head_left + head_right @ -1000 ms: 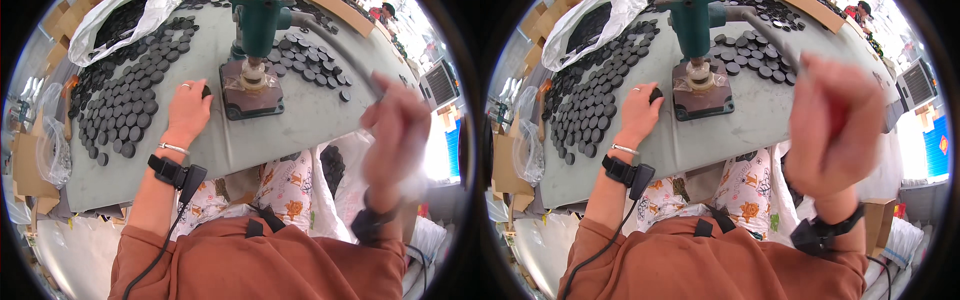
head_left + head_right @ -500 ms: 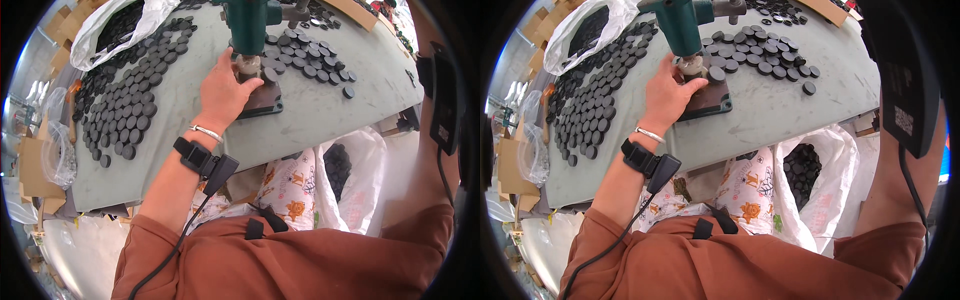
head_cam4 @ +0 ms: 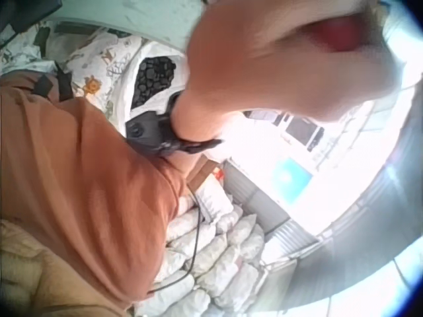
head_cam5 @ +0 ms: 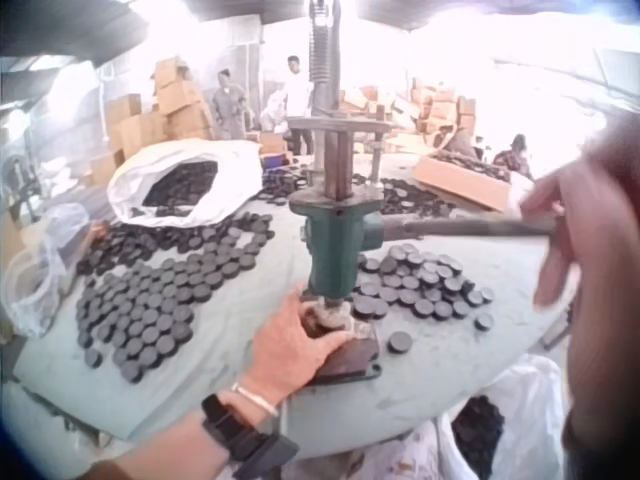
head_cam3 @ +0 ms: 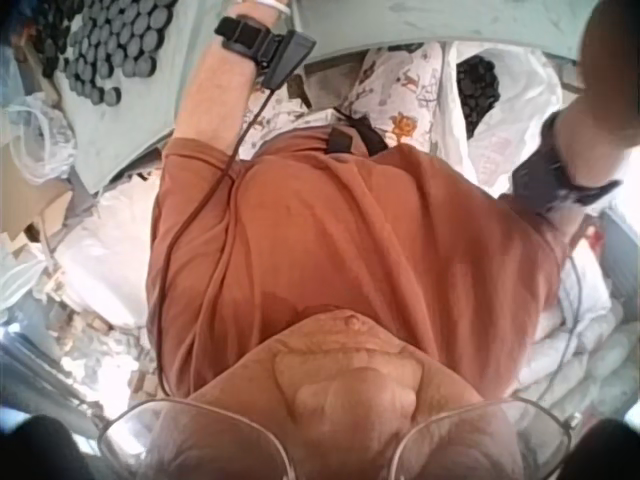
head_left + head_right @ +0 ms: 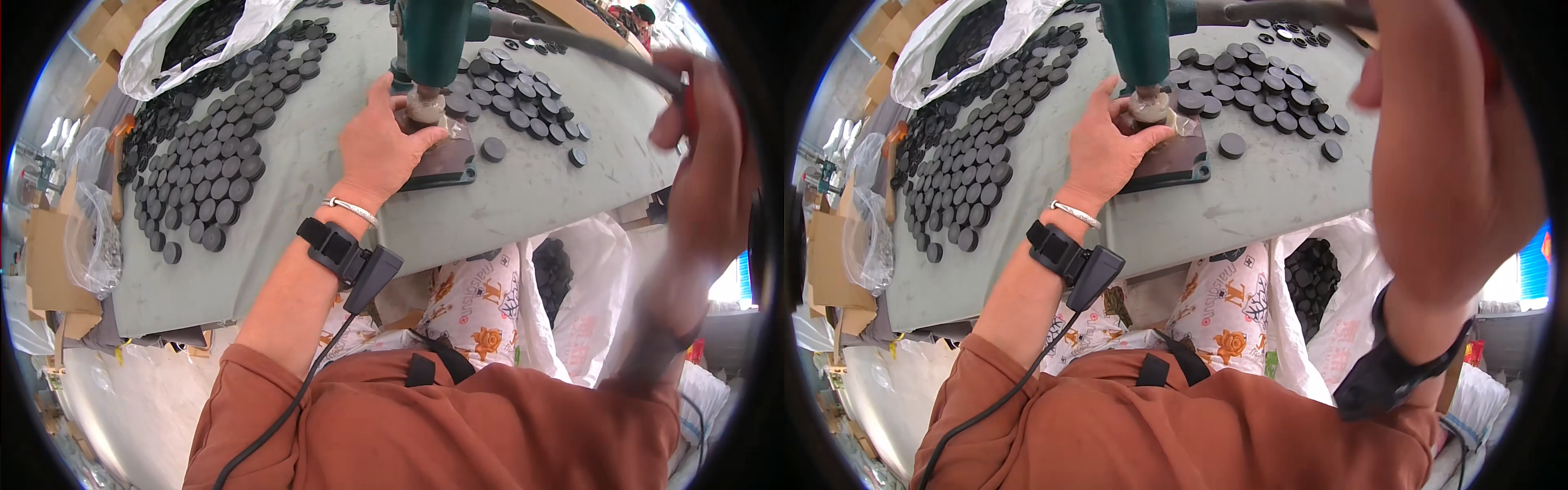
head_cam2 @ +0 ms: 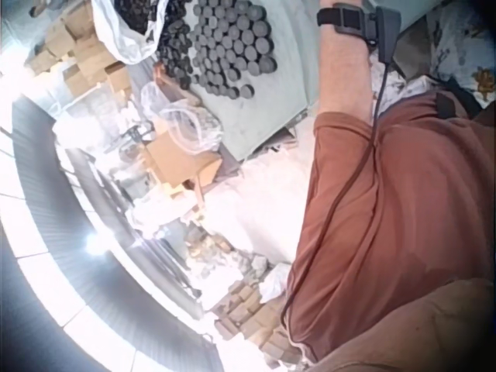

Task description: Use a manual press to secure parts of black plastic caps on a workbench.

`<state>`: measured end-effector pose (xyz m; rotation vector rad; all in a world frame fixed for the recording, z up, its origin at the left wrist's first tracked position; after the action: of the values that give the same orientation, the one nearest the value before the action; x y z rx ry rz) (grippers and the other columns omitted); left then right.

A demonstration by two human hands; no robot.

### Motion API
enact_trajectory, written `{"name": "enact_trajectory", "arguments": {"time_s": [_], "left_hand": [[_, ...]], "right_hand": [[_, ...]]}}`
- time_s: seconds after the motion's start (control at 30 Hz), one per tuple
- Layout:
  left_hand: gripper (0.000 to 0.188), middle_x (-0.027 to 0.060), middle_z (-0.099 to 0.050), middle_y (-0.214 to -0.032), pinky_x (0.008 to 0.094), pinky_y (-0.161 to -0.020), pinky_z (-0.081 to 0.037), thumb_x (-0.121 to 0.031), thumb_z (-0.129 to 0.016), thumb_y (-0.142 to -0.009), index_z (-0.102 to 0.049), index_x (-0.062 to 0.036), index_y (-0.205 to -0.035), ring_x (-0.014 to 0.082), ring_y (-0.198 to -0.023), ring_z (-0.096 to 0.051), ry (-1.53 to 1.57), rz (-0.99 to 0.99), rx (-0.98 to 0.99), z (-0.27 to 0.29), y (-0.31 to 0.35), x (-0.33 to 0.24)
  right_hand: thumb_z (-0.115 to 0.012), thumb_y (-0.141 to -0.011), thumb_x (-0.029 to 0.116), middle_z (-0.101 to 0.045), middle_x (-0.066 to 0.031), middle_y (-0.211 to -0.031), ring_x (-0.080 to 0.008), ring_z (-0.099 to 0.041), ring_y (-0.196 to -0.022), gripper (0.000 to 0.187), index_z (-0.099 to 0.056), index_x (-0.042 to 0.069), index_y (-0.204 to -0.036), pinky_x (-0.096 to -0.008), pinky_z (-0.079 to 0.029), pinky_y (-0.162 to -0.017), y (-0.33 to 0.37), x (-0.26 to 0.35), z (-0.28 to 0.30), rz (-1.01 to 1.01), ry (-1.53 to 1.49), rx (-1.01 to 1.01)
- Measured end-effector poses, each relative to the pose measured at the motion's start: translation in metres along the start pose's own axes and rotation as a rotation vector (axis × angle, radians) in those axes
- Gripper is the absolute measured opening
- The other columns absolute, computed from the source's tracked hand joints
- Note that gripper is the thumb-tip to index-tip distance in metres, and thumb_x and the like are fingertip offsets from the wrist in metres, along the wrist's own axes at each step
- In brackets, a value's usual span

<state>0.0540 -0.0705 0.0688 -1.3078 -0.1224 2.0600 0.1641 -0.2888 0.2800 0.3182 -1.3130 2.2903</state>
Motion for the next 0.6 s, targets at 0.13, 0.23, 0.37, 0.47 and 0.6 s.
{"name": "enact_trajectory", "arguments": {"time_s": [0.13, 0.23, 0.37, 0.47, 0.6], "left_hand": [[0.074, 0.0070, -0.065, -0.102, 0.0278, -0.074, -0.050, -0.024, -0.080, -0.068, -0.043, 0.0013, -0.127, 0.0140, -0.080, -0.059, 0.021, -0.109, -0.083, 0.023, 0.016, 0.011], [0.061, 0.0049, -0.064, -0.103, 0.0285, -0.075, -0.049, -0.023, -0.077, -0.071, -0.051, -0.0048, -0.123, 0.0153, -0.084, -0.058, -0.183, -0.077, -0.054, 0.048, 0.035, 0.022], [0.045, 0.0056, -0.063, -0.096, 0.0330, -0.073, -0.050, -0.025, -0.073, -0.074, -0.058, -0.0110, -0.114, 0.0217, -0.085, -0.059, -0.581, -0.017, -0.134, 0.107, 0.056, 0.045], [0.040, 0.0072, -0.060, -0.099, 0.0363, -0.074, -0.050, -0.029, -0.069, -0.077, -0.059, -0.0114, -0.112, 0.0248, -0.091, -0.058, -0.868, 0.090, -0.121, 0.136, 0.070, 0.061], [0.039, 0.0092, -0.058, -0.107, 0.0390, -0.076, -0.049, -0.034, -0.064, -0.081, -0.059, -0.0101, -0.112, 0.0267, -0.100, -0.056, -1.010, 0.154, 0.001, 0.129, 0.068, 0.069]], "right_hand": [[-0.048, -0.090, 0.004, -0.064, -0.0201, -0.098, -0.0096, -0.054, -0.062, 0.004, -0.050, 0.001, -0.092, -0.0227, -0.046, -0.062, 0.056, 0.011, -0.017, 0.181, -0.509, 0.015], [-0.045, -0.090, 0.000, -0.061, -0.0269, -0.102, -0.0160, -0.057, -0.063, 0.011, -0.041, 0.002, -0.100, -0.0271, -0.050, -0.064, 0.076, -0.006, -0.032, 0.147, -0.552, 0.056], [-0.043, -0.085, -0.008, -0.055, -0.0318, -0.109, -0.0122, -0.056, -0.060, 0.025, -0.040, 0.003, -0.108, -0.0244, -0.050, -0.053, 0.119, -0.017, -0.045, 0.418, -0.600, 0.019], [-0.044, -0.086, -0.007, -0.053, -0.0329, -0.111, -0.0151, -0.057, -0.062, 0.024, -0.039, 0.004, -0.106, -0.0253, -0.050, -0.054, 0.117, -0.014, -0.047, 0.432, -0.661, -0.024], [-0.039, -0.088, -0.007, -0.055, -0.0330, -0.106, -0.0127, -0.051, -0.057, 0.020, -0.039, 0.003, -0.105, -0.0252, -0.049, -0.053, 0.099, -0.016, -0.036, 0.420, -0.603, -0.031]]}}
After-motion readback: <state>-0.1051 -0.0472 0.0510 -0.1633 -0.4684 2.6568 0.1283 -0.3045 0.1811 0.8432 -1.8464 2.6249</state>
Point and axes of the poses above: each hand's wrist, its own y-axis away from the middle knuckle, its own z-axis out of the back of the hand, x = y × z, the point moved 10 cm from there along -y, towards the middle knuckle
